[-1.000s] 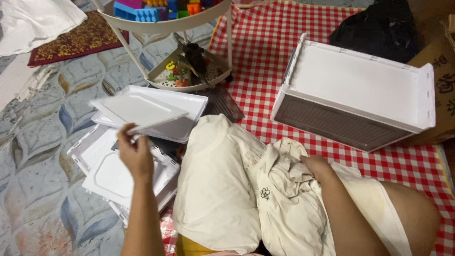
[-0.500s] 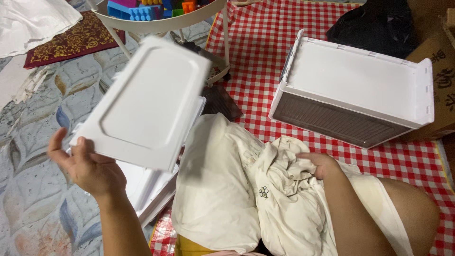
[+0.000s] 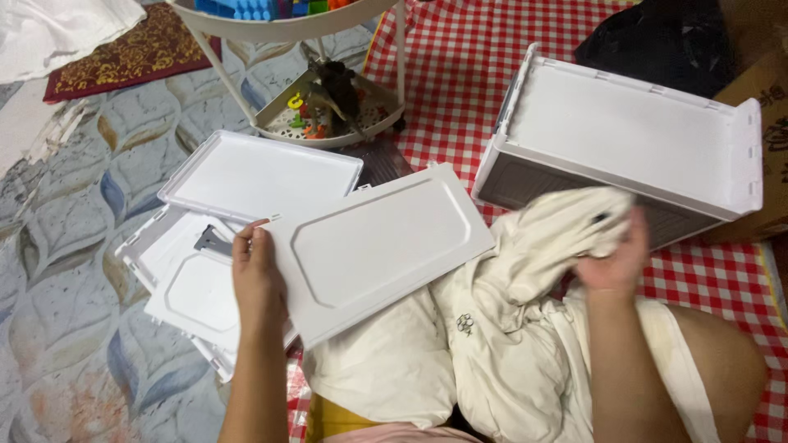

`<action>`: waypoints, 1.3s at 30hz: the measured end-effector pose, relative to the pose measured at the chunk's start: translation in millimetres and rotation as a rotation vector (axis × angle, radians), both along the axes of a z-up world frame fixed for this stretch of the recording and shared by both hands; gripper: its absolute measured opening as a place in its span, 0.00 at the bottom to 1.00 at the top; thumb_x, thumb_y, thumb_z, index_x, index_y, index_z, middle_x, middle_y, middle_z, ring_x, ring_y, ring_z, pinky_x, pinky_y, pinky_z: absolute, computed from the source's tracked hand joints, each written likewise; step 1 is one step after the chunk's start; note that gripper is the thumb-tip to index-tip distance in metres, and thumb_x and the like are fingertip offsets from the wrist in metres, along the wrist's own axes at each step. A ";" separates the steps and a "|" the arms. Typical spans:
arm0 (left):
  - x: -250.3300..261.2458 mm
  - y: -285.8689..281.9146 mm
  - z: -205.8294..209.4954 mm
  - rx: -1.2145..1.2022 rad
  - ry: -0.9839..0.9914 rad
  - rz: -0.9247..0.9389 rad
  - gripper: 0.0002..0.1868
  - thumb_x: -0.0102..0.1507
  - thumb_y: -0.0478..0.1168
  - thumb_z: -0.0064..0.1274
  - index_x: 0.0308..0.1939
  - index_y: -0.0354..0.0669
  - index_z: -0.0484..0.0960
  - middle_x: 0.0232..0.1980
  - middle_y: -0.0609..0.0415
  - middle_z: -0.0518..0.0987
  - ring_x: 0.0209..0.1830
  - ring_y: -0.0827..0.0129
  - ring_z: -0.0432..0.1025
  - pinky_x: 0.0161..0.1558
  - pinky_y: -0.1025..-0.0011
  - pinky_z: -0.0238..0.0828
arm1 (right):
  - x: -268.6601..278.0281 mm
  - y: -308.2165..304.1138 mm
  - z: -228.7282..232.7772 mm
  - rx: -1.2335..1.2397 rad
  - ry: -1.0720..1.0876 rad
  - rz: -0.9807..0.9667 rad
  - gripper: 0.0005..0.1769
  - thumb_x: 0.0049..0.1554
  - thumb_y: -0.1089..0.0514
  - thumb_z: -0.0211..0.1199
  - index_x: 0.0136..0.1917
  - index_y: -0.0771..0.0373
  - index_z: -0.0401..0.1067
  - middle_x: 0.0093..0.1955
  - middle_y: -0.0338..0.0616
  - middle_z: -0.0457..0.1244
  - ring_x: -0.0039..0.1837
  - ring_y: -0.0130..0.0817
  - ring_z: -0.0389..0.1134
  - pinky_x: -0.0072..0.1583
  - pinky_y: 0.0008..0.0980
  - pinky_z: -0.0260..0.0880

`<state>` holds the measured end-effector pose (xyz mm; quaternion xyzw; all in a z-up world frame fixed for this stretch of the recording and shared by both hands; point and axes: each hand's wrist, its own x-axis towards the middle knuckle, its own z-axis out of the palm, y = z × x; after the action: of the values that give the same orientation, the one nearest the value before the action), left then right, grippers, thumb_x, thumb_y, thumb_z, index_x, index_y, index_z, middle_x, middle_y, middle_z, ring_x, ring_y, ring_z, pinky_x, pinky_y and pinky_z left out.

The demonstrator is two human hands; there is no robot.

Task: The person assembles a white plastic storage box by attaching side panels, wiping the lid with a cloth, and securing the lid onto the box. The person handles the box parts and a cloth on a red and white checkered mat.

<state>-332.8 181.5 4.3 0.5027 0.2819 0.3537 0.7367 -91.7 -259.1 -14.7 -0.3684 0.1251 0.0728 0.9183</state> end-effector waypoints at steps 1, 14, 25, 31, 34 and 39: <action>0.7 -5.3 -0.3 -0.043 0.007 -0.003 0.12 0.73 0.45 0.46 0.56 0.44 0.74 0.49 0.54 0.77 0.46 0.74 0.71 0.49 0.73 0.71 | -1.4 -2.7 13.1 0.044 -0.074 -0.046 0.33 0.57 0.35 0.57 0.69 0.55 0.68 0.69 0.47 0.66 0.72 0.44 0.67 0.75 0.54 0.65; 3.6 -34.7 -36.7 -0.202 0.087 -0.061 0.21 0.73 0.53 0.38 0.60 0.41 0.70 0.56 0.50 0.76 0.54 0.68 0.72 0.55 0.68 0.72 | -106.8 164.1 50.2 -0.317 -0.461 0.794 0.35 0.69 0.35 0.40 0.78 0.60 0.49 0.76 0.52 0.47 0.78 0.42 0.45 0.77 0.46 0.44; 0.3 -45.4 -51.7 -0.277 0.003 -0.133 0.17 0.72 0.46 0.45 0.57 0.36 0.73 0.48 0.51 0.81 0.45 0.68 0.75 0.45 0.70 0.73 | -198.3 231.2 42.1 -1.549 -1.017 1.254 0.48 0.67 0.26 0.32 0.81 0.68 0.35 0.87 0.59 0.31 0.87 0.44 0.30 0.81 0.46 0.23; 13.0 -49.9 -35.5 -0.132 0.166 -0.084 0.18 0.72 0.49 0.43 0.55 0.37 0.74 0.47 0.53 0.81 0.44 0.74 0.74 0.47 0.73 0.73 | -137.4 181.7 20.8 -1.633 -0.665 1.011 0.49 0.64 0.32 0.44 0.84 0.61 0.32 0.85 0.50 0.35 0.85 0.52 0.38 0.81 0.47 0.30; 15.9 -48.1 -29.4 -0.062 0.209 -0.096 0.18 0.72 0.49 0.43 0.54 0.37 0.75 0.46 0.53 0.81 0.43 0.75 0.73 0.46 0.74 0.73 | -91.9 141.2 0.3 -1.698 -0.129 0.924 0.48 0.61 0.35 0.45 0.85 0.52 0.29 0.86 0.49 0.32 0.83 0.54 0.37 0.79 0.54 0.33; 19.2 -42.9 -24.5 0.005 0.171 -0.111 0.17 0.73 0.49 0.44 0.55 0.39 0.76 0.46 0.55 0.80 0.43 0.76 0.72 0.46 0.75 0.72 | -22.1 46.7 -25.3 -1.889 0.265 0.423 0.39 0.70 0.39 0.44 0.81 0.67 0.41 0.83 0.63 0.41 0.85 0.57 0.36 0.80 0.66 0.30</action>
<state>-313.6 138.6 -20.2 0.5477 0.3145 0.2689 0.7272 -113.8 -212.4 -40.1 -0.9562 0.1655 0.1469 0.1916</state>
